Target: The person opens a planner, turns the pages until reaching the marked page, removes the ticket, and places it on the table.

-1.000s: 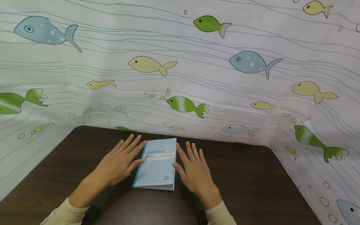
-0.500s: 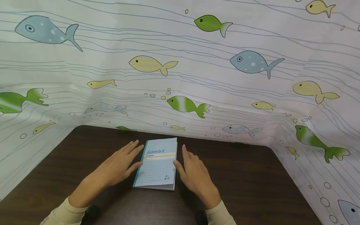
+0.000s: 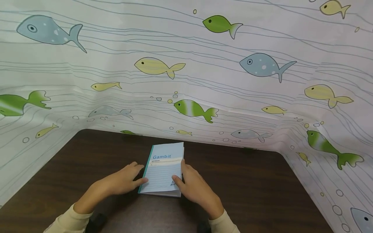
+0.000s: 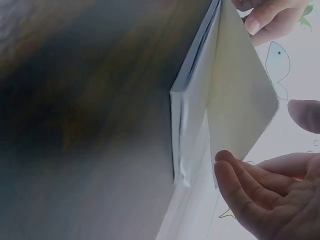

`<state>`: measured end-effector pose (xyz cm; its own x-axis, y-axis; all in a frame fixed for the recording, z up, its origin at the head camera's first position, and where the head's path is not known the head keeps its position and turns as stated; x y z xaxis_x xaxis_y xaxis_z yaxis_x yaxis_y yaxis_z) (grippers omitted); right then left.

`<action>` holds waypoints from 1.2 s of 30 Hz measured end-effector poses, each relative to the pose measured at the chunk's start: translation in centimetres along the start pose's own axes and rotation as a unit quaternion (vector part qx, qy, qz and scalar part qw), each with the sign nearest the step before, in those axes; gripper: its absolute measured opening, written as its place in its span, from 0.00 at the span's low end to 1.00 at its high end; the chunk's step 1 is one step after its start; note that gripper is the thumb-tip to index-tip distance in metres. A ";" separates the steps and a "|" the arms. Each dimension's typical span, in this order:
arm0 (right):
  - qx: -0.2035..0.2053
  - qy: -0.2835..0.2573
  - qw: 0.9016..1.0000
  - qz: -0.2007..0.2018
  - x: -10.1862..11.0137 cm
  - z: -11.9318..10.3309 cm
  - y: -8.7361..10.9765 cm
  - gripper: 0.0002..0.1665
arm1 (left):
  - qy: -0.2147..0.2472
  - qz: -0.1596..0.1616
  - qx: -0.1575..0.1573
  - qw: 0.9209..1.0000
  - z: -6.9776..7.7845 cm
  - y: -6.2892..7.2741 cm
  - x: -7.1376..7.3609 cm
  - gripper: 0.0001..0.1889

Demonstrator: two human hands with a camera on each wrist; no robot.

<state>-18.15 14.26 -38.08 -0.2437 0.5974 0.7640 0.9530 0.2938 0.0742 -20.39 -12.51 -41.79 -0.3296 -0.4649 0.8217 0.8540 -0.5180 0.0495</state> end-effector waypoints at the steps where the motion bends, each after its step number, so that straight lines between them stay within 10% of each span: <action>1: 0.007 0.000 1.000 0.002 0.0 -0.1 0.0 0.45 | 0.000 -0.003 -0.012 1.000 -0.8 -0.3 -0.5 0.38; 7: 0.034 0.003 0.999 0.019 0.1 -0.6 0.3 0.44 | -0.011 -0.007 -0.046 0.999 -3.4 -1.6 -2.5 0.45; 17: 0.087 -0.014 0.996 0.019 -0.1 -1.2 0.8 0.44 | 0.001 -0.028 0.000 1.000 4.2 1.4 1.1 0.45; 26: 0.086 -0.061 0.994 -0.026 -0.6 -1.8 1.1 0.44 | -0.043 -0.012 -0.037 0.998 5.6 1.9 0.9 0.53; 36: 0.095 -0.075 0.990 -0.075 -0.8 -2.1 1.4 0.43 | -0.036 0.033 -0.045 0.998 6.4 1.7 1.2 0.28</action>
<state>-16.25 12.63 -37.20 -0.4180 0.6357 0.6490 0.8564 0.5141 0.0480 -16.70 -9.32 -37.09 -0.2417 -0.4497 0.8599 0.8319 -0.5521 -0.0549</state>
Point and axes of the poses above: each hand's wrist, its own y-axis away from the middle knuckle, its own x-axis out of the back of the hand, z = x × y, the point moved 2 cm from there along -y, towards the middle knuckle, and after that the axes turned 7 degrees about -x, right-handed, at the moved point
